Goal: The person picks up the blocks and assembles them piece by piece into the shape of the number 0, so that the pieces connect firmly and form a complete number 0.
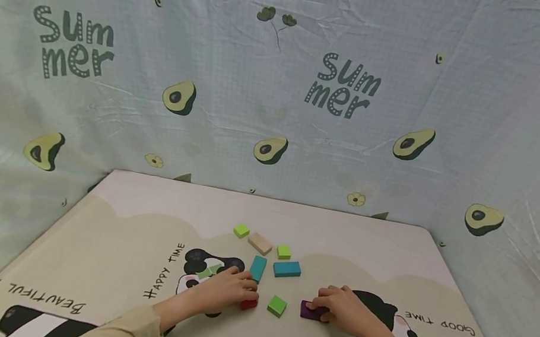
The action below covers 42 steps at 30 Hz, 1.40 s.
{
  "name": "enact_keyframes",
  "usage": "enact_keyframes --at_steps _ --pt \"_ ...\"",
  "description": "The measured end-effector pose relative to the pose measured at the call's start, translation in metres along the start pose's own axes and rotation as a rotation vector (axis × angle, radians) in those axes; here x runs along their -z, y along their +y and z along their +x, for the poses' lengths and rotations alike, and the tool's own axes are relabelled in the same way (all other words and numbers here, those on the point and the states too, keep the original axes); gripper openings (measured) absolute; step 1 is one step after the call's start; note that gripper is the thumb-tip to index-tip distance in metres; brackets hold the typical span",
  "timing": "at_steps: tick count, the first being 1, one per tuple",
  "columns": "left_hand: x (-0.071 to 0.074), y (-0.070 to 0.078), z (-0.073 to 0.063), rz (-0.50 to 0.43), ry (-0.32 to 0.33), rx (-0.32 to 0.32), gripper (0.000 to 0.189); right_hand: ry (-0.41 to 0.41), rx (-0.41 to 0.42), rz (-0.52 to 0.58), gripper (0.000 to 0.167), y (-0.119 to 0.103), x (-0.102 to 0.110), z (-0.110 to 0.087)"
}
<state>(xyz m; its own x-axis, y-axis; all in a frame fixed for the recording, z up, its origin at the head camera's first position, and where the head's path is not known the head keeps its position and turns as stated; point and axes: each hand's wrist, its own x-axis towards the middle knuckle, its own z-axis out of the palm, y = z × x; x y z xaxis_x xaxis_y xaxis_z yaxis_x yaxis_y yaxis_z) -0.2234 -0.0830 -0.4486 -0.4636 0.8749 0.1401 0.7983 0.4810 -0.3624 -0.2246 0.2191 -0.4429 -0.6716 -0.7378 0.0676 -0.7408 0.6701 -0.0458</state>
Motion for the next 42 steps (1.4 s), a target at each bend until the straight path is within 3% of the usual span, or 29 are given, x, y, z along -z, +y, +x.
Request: enact_keyframes --at_steps 28,42 --pt "0.002 -0.001 -0.002 -0.041 -0.023 0.014 0.024 0.012 0.014 0.016 0.028 -0.002 0.003 -0.001" --pt "-0.001 -0.001 -0.003 -0.035 -0.016 0.012 0.025 0.050 0.007 -0.034 0.032 0.008 -0.005 0.009"
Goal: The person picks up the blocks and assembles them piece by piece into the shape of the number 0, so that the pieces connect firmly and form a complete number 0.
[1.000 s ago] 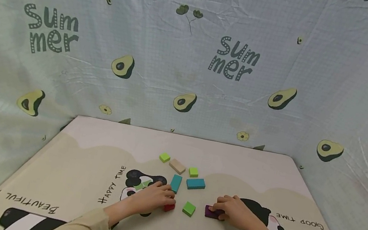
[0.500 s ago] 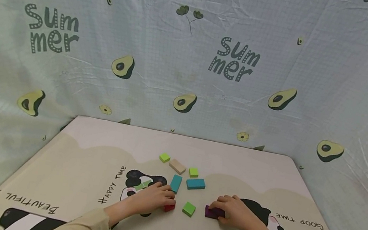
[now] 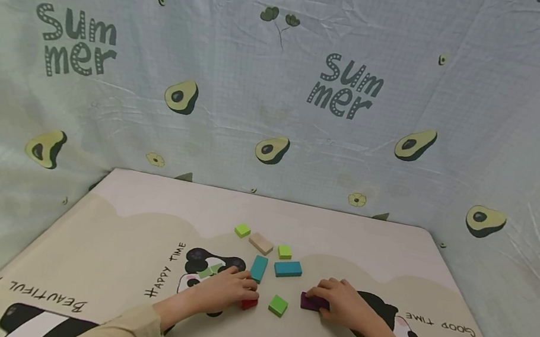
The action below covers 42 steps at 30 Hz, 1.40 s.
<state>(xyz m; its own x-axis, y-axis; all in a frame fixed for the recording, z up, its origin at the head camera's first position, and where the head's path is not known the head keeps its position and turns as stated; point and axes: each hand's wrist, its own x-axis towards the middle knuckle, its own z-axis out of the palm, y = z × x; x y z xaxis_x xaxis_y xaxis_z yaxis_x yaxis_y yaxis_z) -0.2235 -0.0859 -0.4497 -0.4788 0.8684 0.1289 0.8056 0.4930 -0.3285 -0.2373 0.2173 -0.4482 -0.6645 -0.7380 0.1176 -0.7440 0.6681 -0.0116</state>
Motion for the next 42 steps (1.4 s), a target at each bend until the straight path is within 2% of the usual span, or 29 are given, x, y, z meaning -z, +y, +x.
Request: enact_keyframes --at_steps 11,15,19,27,32,39,42 --pt "0.004 -0.002 0.002 0.002 0.028 -0.017 0.024 -0.048 -0.034 0.028 0.031 0.003 0.002 0.006" --pt "0.008 -0.005 0.006 -0.029 0.071 -0.018 0.023 -0.063 -0.043 0.042 0.030 0.002 0.005 0.007" --pt "0.011 -0.007 0.011 -0.053 0.069 -0.003 0.024 -0.070 -0.047 0.032 0.030 0.002 0.005 0.008" --pt "0.012 -0.009 0.026 -0.087 0.091 0.003 0.024 -0.068 -0.057 0.042 0.030 0.001 0.005 0.007" --pt "0.009 -0.010 0.040 -0.148 0.072 0.042 0.026 -0.070 -0.068 0.070 0.030 0.003 0.004 0.009" --pt "0.006 -0.008 0.055 -0.174 0.089 0.069 0.027 -0.087 -0.070 0.074 0.029 0.003 0.005 0.010" --pt "0.005 -0.008 0.059 -0.174 0.073 0.082 0.027 -0.092 -0.068 0.068 0.030 0.003 0.005 0.011"
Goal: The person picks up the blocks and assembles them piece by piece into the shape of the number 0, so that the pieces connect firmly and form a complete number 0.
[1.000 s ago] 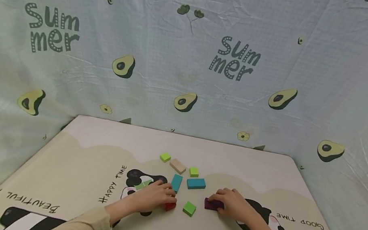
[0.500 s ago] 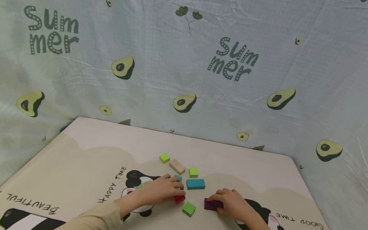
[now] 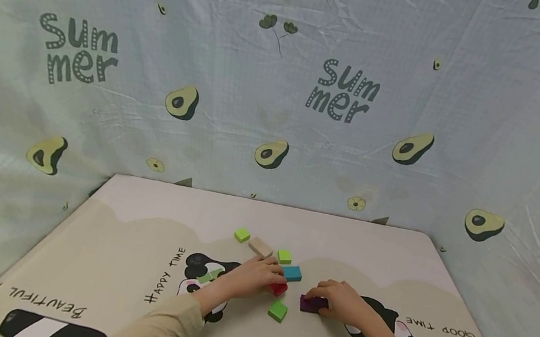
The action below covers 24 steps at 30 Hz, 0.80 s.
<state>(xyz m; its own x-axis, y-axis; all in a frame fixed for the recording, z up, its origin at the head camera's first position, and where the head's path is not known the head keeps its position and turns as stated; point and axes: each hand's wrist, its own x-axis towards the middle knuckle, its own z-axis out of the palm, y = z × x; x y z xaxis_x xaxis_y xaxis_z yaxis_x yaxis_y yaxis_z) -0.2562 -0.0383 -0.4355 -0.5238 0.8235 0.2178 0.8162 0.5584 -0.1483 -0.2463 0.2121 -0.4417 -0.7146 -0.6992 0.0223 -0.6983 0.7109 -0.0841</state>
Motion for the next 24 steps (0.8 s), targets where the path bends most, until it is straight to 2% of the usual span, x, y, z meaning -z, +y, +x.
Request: enact_keyframes --at_steps 6,11,24 --pt "-0.005 0.001 0.009 0.021 -0.036 -0.002 0.027 0.002 0.001 0.000 0.029 0.000 0.000 0.000" --pt "-0.009 0.002 0.015 0.005 -0.074 0.020 0.027 0.016 0.017 -0.005 0.030 0.001 0.000 -0.001" --pt "-0.011 0.009 0.021 -0.049 -0.089 0.021 0.027 0.017 0.009 0.001 0.029 0.001 0.000 -0.001"
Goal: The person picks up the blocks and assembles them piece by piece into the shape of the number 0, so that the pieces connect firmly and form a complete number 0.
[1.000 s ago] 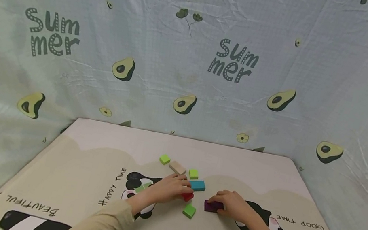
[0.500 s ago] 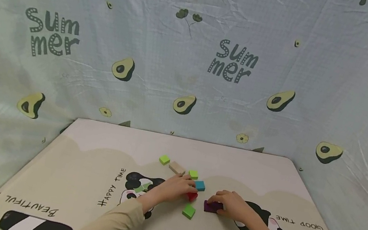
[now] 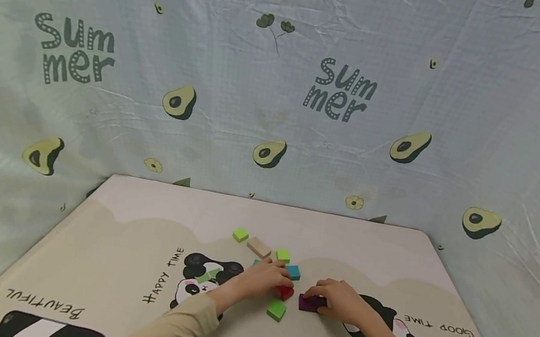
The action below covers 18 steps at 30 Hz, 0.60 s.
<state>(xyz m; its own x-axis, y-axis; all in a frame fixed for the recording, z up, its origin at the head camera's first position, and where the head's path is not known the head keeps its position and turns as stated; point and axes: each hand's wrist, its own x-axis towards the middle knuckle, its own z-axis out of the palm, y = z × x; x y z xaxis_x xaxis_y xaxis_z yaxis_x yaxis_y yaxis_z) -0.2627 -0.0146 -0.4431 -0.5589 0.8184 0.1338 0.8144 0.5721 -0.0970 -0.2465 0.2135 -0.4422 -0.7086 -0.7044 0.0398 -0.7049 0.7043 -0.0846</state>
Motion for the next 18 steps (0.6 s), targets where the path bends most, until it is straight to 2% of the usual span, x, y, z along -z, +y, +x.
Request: enact_keyframes --at_steps 7,18 --pt "-0.0072 0.0024 0.0052 0.028 0.033 -0.038 0.025 -0.007 -0.013 0.014 0.029 -0.0015 0.0003 0.0005" --pt "-0.0060 0.0070 0.0083 0.039 0.013 -0.032 0.025 0.004 0.000 0.005 0.029 0.0002 -0.0014 -0.0002"
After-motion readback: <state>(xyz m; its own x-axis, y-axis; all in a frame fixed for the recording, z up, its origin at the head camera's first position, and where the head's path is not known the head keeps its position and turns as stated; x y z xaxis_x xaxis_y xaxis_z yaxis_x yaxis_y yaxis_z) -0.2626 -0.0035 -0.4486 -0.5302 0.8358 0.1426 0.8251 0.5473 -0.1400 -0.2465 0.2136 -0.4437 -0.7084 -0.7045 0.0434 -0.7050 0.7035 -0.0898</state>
